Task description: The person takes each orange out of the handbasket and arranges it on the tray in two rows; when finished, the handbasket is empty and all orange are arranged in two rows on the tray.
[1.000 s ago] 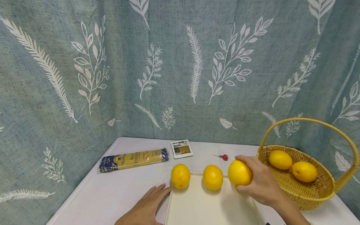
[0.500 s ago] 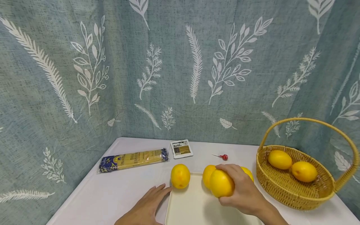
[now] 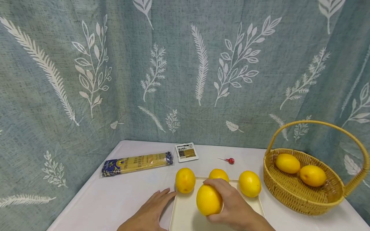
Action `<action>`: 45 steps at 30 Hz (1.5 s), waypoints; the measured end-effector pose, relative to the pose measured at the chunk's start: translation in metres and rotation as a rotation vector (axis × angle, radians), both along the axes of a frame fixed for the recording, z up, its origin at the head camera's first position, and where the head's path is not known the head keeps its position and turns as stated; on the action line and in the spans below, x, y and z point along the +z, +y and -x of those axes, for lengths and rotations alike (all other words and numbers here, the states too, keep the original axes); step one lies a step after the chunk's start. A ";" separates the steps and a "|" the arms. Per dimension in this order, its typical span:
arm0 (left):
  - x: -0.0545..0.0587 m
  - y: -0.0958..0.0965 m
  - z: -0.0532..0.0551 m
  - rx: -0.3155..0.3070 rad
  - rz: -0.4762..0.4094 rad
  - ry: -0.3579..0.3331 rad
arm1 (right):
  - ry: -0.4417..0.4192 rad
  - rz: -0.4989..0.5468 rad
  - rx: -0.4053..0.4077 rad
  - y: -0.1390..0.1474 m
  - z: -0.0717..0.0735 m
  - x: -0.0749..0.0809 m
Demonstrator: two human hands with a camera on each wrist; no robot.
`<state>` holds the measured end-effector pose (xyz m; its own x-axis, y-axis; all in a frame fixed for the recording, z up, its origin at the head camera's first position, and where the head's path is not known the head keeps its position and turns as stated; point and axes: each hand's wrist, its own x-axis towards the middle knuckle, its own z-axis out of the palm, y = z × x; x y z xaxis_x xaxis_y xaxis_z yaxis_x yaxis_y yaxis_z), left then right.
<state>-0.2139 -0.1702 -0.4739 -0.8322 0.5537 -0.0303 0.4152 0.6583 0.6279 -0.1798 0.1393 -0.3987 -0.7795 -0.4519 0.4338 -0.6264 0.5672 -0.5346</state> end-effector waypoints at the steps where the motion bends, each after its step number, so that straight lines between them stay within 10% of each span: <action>1: 0.000 0.000 0.000 -0.002 -0.003 0.003 | -0.012 0.003 0.021 -0.002 0.000 -0.002; 19: -0.001 -0.001 -0.001 0.011 -0.004 0.010 | -0.305 -0.031 0.185 -0.036 -0.002 -0.022; 45: 0.003 0.000 -0.003 0.035 0.044 -0.021 | -0.340 -0.112 0.247 -0.054 0.002 -0.041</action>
<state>-0.2110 -0.1698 -0.4707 -0.8500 0.5219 -0.0718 0.3781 0.6993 0.6066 -0.1817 0.0852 -0.4401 -0.7317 -0.6728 0.1090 -0.5501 0.4886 -0.6773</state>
